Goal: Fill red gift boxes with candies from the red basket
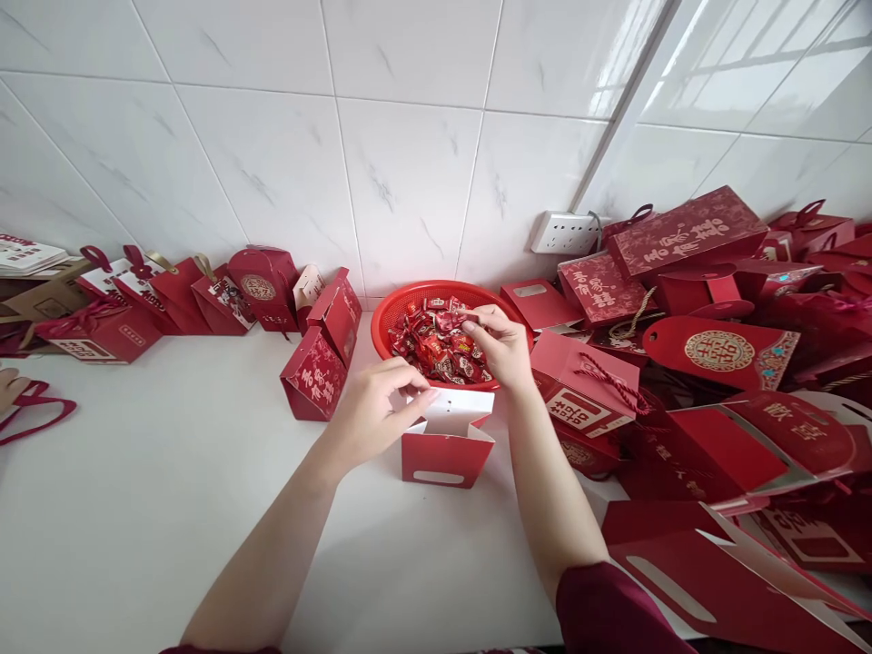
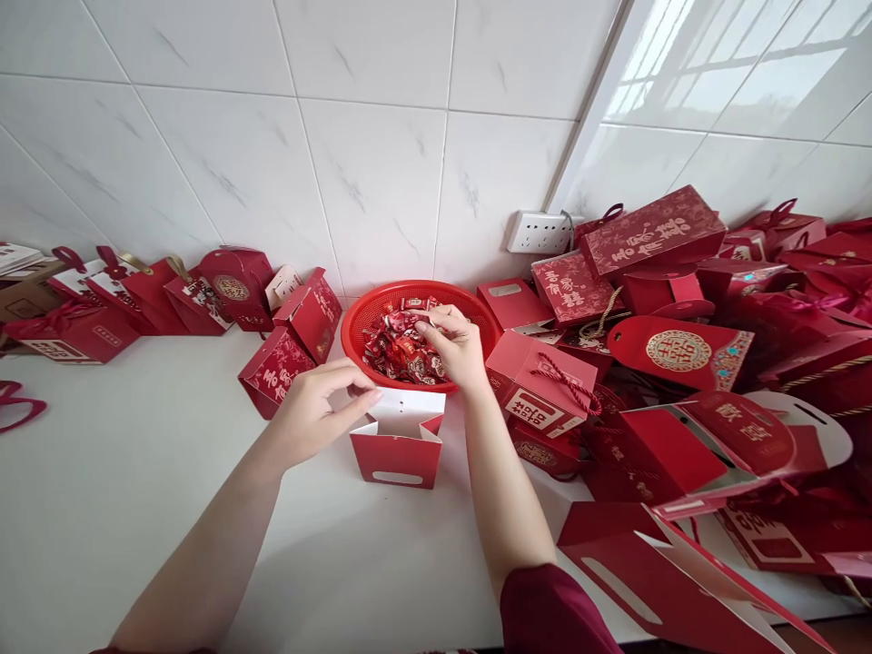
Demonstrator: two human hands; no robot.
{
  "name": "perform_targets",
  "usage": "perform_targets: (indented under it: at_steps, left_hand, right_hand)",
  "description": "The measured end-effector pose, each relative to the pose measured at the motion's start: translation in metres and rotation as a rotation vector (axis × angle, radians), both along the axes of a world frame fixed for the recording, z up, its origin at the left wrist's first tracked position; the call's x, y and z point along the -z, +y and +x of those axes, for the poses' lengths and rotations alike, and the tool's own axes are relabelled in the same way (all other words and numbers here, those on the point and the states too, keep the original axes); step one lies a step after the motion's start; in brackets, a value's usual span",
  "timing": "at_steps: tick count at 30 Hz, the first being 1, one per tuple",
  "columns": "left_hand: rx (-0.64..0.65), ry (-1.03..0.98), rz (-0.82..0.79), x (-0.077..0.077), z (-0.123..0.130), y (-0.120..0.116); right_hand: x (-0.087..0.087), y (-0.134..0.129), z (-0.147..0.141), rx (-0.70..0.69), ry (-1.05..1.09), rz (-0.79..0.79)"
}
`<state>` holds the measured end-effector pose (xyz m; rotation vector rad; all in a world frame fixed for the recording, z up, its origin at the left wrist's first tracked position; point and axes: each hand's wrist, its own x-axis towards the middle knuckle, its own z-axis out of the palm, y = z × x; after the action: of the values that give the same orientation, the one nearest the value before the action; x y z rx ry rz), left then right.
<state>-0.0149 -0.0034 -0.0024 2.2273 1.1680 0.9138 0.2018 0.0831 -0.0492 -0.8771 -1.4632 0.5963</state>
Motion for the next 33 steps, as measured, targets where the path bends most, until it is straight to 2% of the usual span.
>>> perform_targets:
  at_steps: [5,7,11,13,15,20,25,27,30,33]
  left_hand:
    - [0.02,-0.093,-0.014,-0.005,-0.008,0.001]
    - [0.052,-0.237,-0.162,-0.007,-0.012,-0.001]
    - [0.287,-0.506,-0.587,-0.008,-0.015,-0.008]
    - [0.299,-0.52,-0.665,-0.008,-0.011,-0.01]
    - [0.25,-0.528,-0.682,-0.009,-0.007,-0.011]
    - [0.194,-0.622,-0.676,-0.008,0.001,-0.008]
    - [0.165,-0.668,-0.792,-0.002,0.003,-0.007]
    - [0.143,-0.669,-0.799,0.0,0.004,-0.006]
    - [0.08,-0.621,-0.759,0.0,0.005,-0.006]
    - [0.014,-0.49,-0.696,-0.001,0.004,-0.007]
  right_hand:
    - [-0.045,-0.063,0.009,-0.166,-0.065,0.089]
    - [-0.054,-0.085,0.01,-0.239,-0.129,0.186]
    - [-0.052,-0.11,0.01,-0.292,-0.296,0.365]
    - [-0.047,-0.113,0.01,-0.266,-0.397,0.404]
    - [-0.043,-0.111,0.013,-0.236,-0.462,0.396]
    - [-0.038,-0.102,0.019,-0.131,-0.445,0.35]
    - [-0.034,-0.098,0.016,-0.038,-0.497,0.48]
    - [-0.034,-0.098,0.014,-0.035,-0.493,0.484]
    - [-0.036,-0.1,0.011,-0.097,-0.457,0.364]
    - [-0.039,-0.104,0.008,-0.156,-0.334,0.19]
